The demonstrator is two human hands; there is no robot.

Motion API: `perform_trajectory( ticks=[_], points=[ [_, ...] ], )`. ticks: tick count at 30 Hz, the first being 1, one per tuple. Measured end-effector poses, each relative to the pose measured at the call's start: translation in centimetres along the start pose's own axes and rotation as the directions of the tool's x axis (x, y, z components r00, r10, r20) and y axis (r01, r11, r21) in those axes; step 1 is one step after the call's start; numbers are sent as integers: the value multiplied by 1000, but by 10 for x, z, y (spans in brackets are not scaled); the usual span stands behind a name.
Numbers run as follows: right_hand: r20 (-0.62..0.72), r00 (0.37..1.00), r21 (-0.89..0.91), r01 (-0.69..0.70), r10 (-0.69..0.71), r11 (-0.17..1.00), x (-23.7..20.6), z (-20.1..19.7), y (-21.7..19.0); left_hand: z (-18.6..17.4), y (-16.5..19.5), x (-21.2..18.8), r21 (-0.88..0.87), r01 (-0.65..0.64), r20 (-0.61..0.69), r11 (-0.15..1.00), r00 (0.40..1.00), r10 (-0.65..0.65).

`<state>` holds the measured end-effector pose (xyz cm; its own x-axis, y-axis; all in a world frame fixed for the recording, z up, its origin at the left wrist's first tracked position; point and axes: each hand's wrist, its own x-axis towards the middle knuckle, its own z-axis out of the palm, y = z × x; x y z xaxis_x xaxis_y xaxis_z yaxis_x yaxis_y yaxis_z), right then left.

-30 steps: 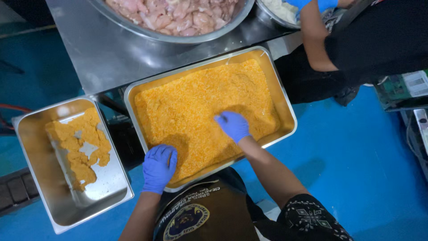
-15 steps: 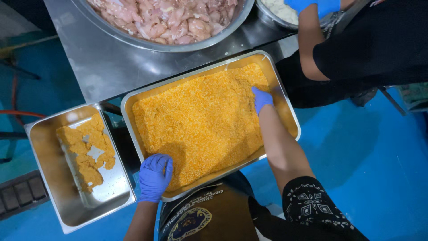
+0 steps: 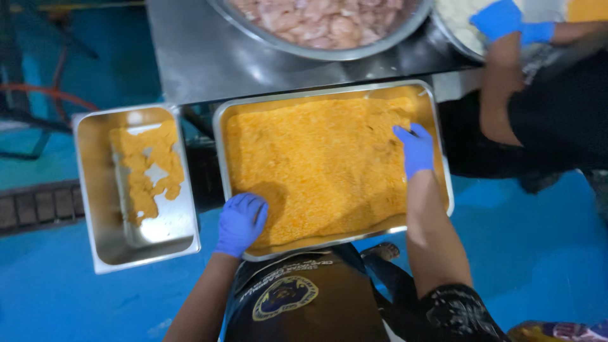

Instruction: The person takes raw chicken pieces and presses them into a large tray of orange breading, coating each piece by hand, then places the breaded pieces into a smaller metal tray beside the breading tray. A coworker nearby handles flour and raw chicken in adjacent bowls.

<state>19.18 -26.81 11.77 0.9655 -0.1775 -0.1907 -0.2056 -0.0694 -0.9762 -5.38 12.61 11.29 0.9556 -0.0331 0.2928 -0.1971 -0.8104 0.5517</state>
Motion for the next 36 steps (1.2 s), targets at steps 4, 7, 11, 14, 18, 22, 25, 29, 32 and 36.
perform_trajectory(
  ticks=[4,7,11,14,18,22,25,29,32,36],
  points=[
    [91,996,-141,22,-9,990,-41,12,-42,-4,-6,0,-38,-10,-14,999,1000,10],
    [192,981,-140,26,1,990,-61,26,-59,-4,-9,-2,-65,-7,-30,998,1000,5],
    [248,966,-270,-5,75,963,-71,61,-50,-4,-13,-6,-76,-16,-40,997,999,13],
    [436,897,-289,57,79,956,-81,103,-39,-4,-17,-8,-80,-33,-53,996,998,29],
    [631,727,-374,590,-270,716,-114,145,-34,-4,-19,-11,-76,-46,-93,996,995,39],
    [730,625,-475,755,-276,452,-147,159,-15,-4,-20,-13,-36,-49,-68,998,997,47],
    [679,721,-642,675,-140,363,-170,155,21,-4,-21,-12,-22,-47,-34,999,998,46],
    [597,745,-773,438,296,458,-194,146,78,-3,-23,-11,2,-61,-4,998,998,61],
    [501,695,-726,14,516,687,-212,147,112,-2,-23,-13,25,-69,26,997,997,69],
    [555,518,-236,-653,651,720,-210,151,121,0,-24,-15,-22,-74,10,997,997,75]
  ],
)
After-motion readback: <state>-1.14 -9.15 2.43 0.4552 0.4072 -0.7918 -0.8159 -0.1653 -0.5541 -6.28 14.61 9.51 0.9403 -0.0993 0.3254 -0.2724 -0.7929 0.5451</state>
